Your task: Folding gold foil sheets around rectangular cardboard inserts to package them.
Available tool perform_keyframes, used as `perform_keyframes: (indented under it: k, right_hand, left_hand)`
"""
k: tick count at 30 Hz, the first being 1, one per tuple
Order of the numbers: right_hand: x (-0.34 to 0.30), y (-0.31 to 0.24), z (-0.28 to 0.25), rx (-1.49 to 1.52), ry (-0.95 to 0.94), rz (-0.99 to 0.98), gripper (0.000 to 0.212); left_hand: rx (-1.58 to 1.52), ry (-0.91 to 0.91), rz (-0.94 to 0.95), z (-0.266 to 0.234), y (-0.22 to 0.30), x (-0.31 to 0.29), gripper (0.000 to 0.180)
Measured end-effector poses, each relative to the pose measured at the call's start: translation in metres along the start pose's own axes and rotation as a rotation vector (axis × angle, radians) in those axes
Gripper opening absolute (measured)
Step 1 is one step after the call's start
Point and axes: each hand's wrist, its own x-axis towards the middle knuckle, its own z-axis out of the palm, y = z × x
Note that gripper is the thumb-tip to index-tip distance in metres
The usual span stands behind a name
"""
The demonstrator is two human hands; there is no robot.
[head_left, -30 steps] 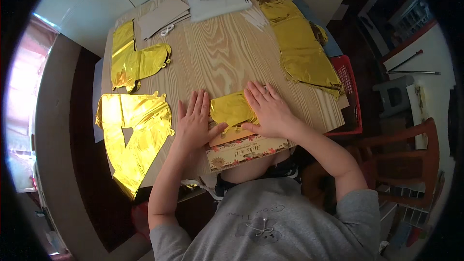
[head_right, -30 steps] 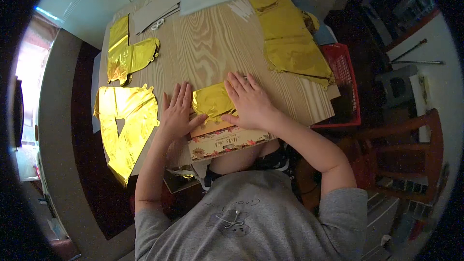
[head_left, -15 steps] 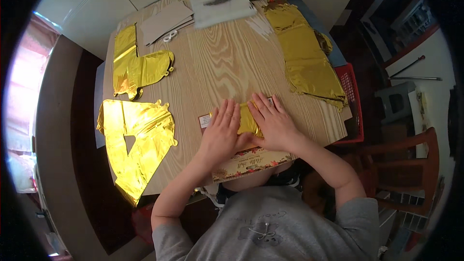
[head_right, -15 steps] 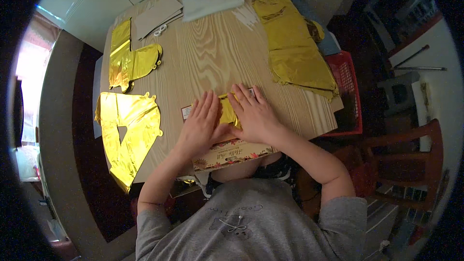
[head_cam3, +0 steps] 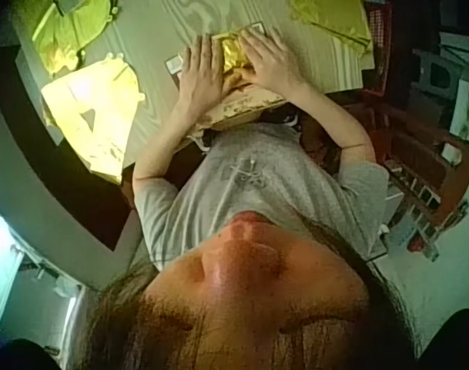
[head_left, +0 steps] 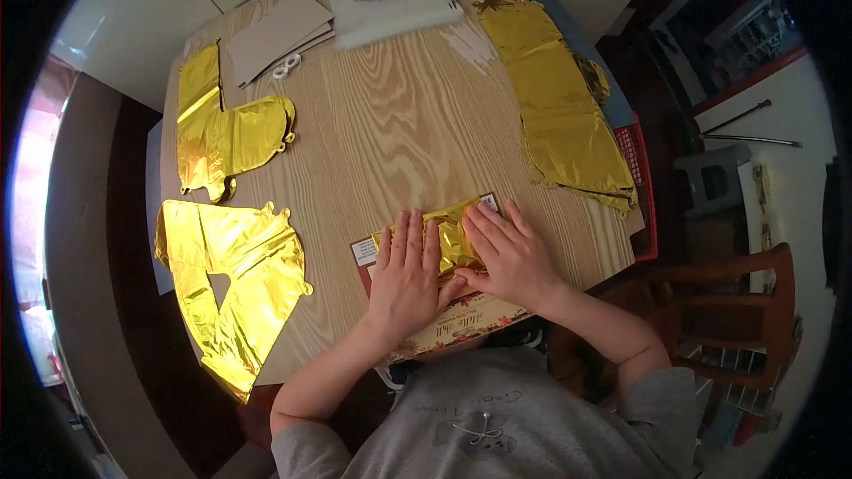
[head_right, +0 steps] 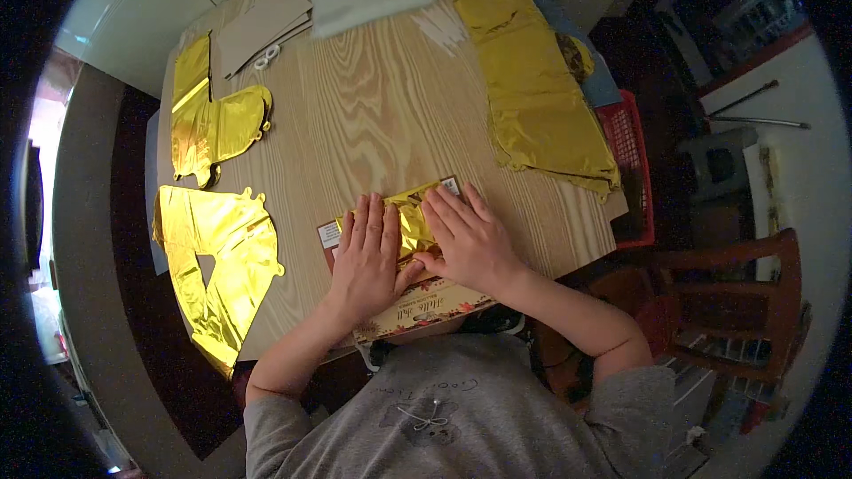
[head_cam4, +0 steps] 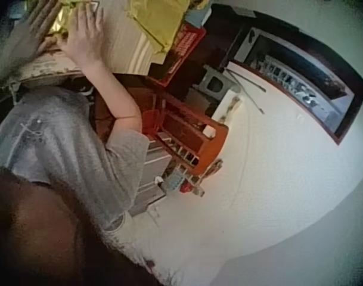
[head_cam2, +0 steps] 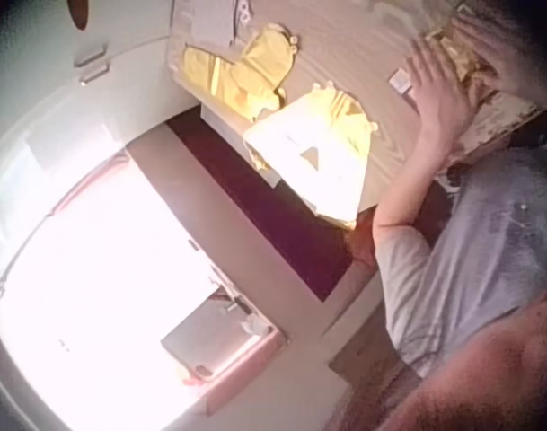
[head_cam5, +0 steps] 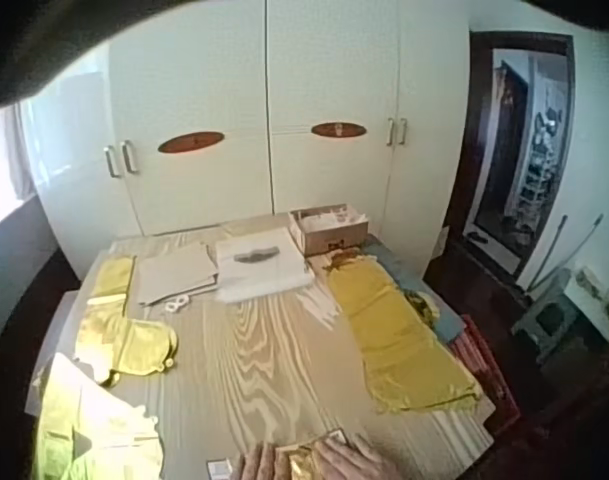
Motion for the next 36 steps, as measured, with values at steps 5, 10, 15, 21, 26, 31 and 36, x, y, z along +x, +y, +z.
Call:
perform_keyframes:
  k: [5,10,15,21,26,31,36]
  right_hand:
    - [0.0018,-0.0021,-0.0025,0.007,0.007,0.03,0.061]
    - [-0.0014,-0.0013,-0.0006,-0.006,0.039,-0.015,0.055]
    - [0.0009,-0.0023,-0.0001,-0.014,0.053,-0.038,0.05]
    - [0.0018,-0.0026,-0.0033,0.03,0.032,-0.049,0.048]
    - [0.003,-0.0016,-0.0031,0.103,-0.009,-0.076,0.048]
    - [0.0018,-0.0008,-0.0011,0.096,0.019,-0.108,0.045]
    - [0.0001,-0.0009,0.0006,0.062,0.039,-0.128,0.043]
  left_hand:
    - [0.126,0.022,-0.002,0.0002,0.0064,-0.0031,0.072]
    - [0.065,-0.019,-0.009,-0.0001,0.008,-0.0039,0.072]
    - [0.095,-0.007,-0.017,-0.0013,0.0078,-0.0055,0.074]
    - [0.083,-0.048,0.008,-0.0027,0.0058,-0.0082,0.083]
    - [0.095,-0.074,0.027,-0.0053,0.0026,-0.0089,0.085]
    - [0.114,-0.048,0.028,-0.0041,0.0029,-0.0098,0.083]
    - [0.144,-0.022,0.037,-0.0029,0.0031,-0.0107,0.082]
